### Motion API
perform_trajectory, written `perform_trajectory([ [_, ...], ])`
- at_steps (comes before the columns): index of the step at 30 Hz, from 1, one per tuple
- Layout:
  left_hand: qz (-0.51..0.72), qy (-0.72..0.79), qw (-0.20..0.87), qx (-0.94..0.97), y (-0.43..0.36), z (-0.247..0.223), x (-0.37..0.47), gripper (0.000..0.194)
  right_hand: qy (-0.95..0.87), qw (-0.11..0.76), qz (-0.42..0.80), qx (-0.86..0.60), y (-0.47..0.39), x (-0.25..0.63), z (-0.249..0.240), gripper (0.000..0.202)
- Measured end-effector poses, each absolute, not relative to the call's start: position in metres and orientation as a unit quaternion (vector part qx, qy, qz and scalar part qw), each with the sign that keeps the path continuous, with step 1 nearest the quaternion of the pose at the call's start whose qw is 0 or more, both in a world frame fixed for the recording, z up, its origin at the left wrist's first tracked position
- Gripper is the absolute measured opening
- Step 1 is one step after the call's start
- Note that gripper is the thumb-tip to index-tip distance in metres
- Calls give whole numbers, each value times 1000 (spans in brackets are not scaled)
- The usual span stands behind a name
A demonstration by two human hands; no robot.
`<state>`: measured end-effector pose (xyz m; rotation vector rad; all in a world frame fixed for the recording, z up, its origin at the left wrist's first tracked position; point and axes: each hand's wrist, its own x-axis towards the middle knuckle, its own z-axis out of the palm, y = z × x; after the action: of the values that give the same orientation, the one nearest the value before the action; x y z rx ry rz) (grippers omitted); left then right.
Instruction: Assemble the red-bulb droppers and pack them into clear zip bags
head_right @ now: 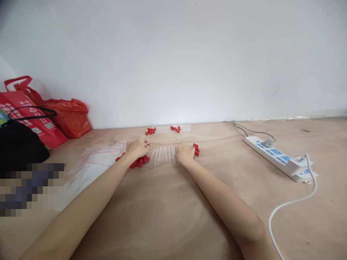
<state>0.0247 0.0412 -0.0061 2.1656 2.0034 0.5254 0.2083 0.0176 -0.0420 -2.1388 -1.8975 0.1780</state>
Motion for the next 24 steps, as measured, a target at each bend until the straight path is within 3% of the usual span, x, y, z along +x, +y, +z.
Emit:
perform_trajectory([
  [5, 240, 581, 37, 777, 6, -12, 20, 22, -685, 197, 48, -700, 14, 217, -42, 29],
  [10, 333, 452, 195, 804, -34, -45, 16, 14, -780, 328, 4, -533, -12, 227, -60, 28],
  [16, 380, 434, 308, 757, -45, -58, 14, 15, -862, 309, -30, -400, -36, 227, -76, 25],
  [24, 374, 415, 297, 774, -45, -52, 15, 7, -858, 318, -22, -403, -36, 225, -72, 23],
])
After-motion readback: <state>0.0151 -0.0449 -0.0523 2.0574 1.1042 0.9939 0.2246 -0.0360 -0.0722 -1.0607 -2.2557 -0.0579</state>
